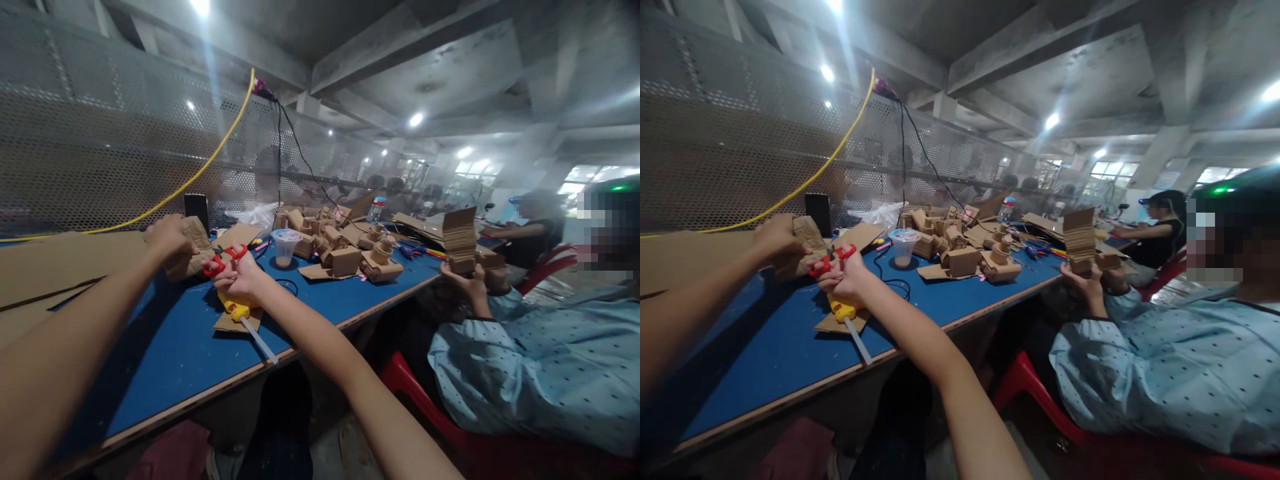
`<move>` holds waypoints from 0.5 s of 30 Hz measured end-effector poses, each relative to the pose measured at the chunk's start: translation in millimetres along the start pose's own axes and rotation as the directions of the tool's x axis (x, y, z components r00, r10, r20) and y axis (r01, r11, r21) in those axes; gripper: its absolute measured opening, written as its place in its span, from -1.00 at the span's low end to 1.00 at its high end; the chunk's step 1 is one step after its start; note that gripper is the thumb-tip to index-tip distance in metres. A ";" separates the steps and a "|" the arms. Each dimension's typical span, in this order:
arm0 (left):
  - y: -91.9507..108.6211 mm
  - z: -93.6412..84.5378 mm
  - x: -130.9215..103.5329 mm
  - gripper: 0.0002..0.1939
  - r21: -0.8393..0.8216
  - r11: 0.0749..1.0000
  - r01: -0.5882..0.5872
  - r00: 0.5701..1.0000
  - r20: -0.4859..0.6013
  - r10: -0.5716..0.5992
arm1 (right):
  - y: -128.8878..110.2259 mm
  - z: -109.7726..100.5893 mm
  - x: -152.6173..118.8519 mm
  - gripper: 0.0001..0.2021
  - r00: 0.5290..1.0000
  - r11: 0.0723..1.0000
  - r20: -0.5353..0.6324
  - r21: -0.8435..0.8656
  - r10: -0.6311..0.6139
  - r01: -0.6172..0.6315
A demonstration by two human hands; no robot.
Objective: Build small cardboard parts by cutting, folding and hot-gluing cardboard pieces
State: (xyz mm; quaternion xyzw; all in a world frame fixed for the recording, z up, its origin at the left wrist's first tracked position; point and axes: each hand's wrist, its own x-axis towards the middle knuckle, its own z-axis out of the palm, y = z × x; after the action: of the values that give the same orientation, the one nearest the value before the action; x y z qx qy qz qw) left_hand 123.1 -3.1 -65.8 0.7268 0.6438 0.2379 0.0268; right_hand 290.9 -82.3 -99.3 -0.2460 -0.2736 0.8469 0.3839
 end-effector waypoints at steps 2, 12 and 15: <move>3.9 -2.6 0.2 -0.63 0.068 0.997 0.040 0.999 0.033 -0.042 | 1.1 3.7 -2.0 -0.37 1.000 1.000 -0.001 0.010 0.007 -0.007; 17.3 -9.9 -8.6 -0.61 0.150 0.982 0.117 0.990 0.062 -0.128 | -2.2 2.1 -0.4 -0.38 0.998 1.000 -0.058 0.009 0.010 -0.009; 11.7 -7.7 -3.7 -0.60 0.141 0.983 0.116 0.990 0.057 -0.126 | -2.1 4.4 -0.6 -0.39 0.996 1.000 -0.089 -0.010 0.016 -0.017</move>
State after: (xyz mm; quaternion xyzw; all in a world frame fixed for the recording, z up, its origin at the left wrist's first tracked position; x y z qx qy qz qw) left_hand 130.7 -10.6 -56.1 0.6939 0.7004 0.1666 0.0123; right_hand 289.6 -82.8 -94.6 -0.2876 -0.2591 0.8367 0.3874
